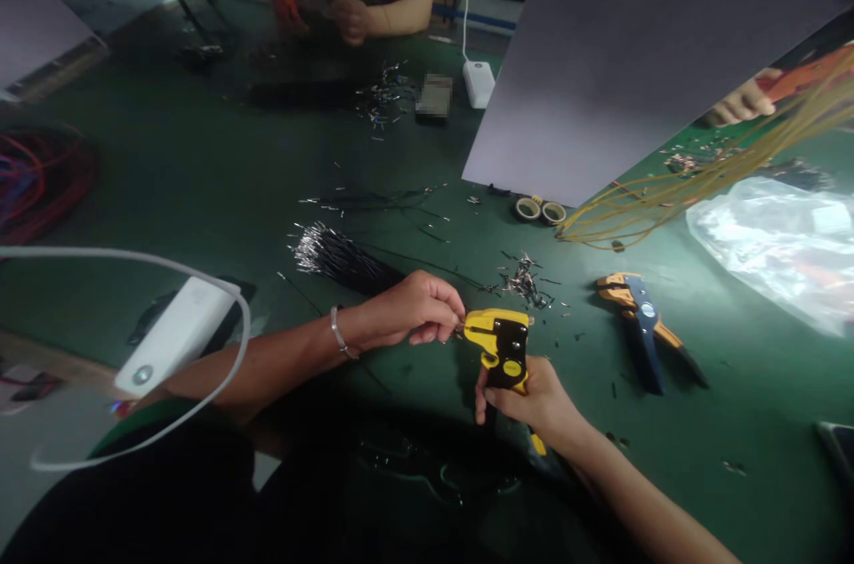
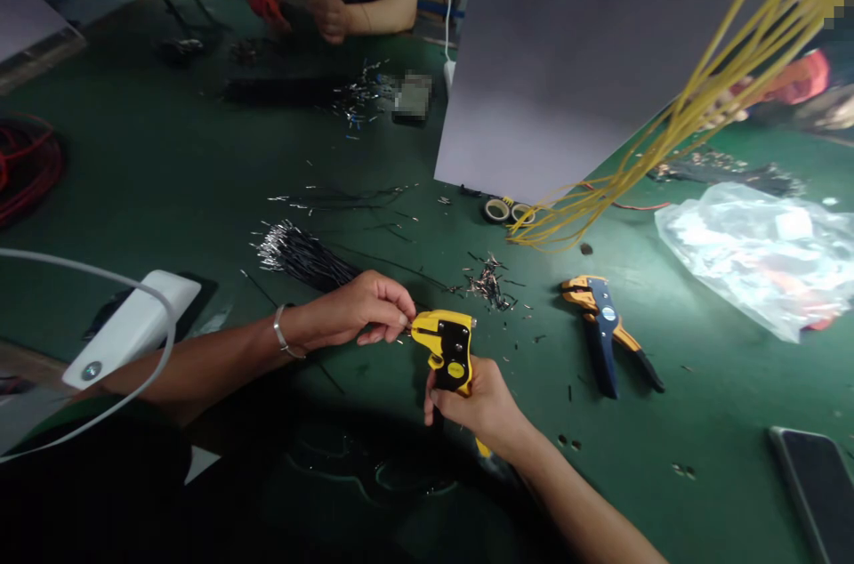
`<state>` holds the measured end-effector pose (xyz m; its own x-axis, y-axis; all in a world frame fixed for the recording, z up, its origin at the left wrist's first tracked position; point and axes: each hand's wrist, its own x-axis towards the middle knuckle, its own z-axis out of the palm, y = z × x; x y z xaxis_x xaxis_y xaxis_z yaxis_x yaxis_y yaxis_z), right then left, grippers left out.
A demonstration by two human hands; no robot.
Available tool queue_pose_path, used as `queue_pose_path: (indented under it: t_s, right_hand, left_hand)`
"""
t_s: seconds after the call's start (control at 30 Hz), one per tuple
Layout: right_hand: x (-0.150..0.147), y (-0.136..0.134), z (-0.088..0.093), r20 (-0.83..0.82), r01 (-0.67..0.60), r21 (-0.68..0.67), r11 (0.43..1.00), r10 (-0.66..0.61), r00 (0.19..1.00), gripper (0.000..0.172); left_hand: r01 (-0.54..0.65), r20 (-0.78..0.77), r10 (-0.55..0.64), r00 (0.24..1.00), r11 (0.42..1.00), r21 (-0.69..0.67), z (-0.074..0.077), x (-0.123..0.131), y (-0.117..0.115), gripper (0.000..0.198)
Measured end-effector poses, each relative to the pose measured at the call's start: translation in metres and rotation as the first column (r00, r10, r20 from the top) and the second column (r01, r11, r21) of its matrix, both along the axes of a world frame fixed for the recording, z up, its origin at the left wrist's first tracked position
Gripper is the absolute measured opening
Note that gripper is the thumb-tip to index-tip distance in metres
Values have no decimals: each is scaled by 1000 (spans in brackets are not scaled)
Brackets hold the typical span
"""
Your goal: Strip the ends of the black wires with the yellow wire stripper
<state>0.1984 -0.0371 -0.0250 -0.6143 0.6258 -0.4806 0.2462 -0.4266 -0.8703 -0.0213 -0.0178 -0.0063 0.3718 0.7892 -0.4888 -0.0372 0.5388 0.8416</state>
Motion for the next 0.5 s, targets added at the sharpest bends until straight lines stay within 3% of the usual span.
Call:
queue_pose_path:
  t_s: [0.5]
  right_hand:
    - [-1, -4, -4, 40, 20, 43, 999, -22, 999, 8]
  left_hand:
    - [-9, 3, 9, 1000, 1000, -14, 1, 1, 0, 13]
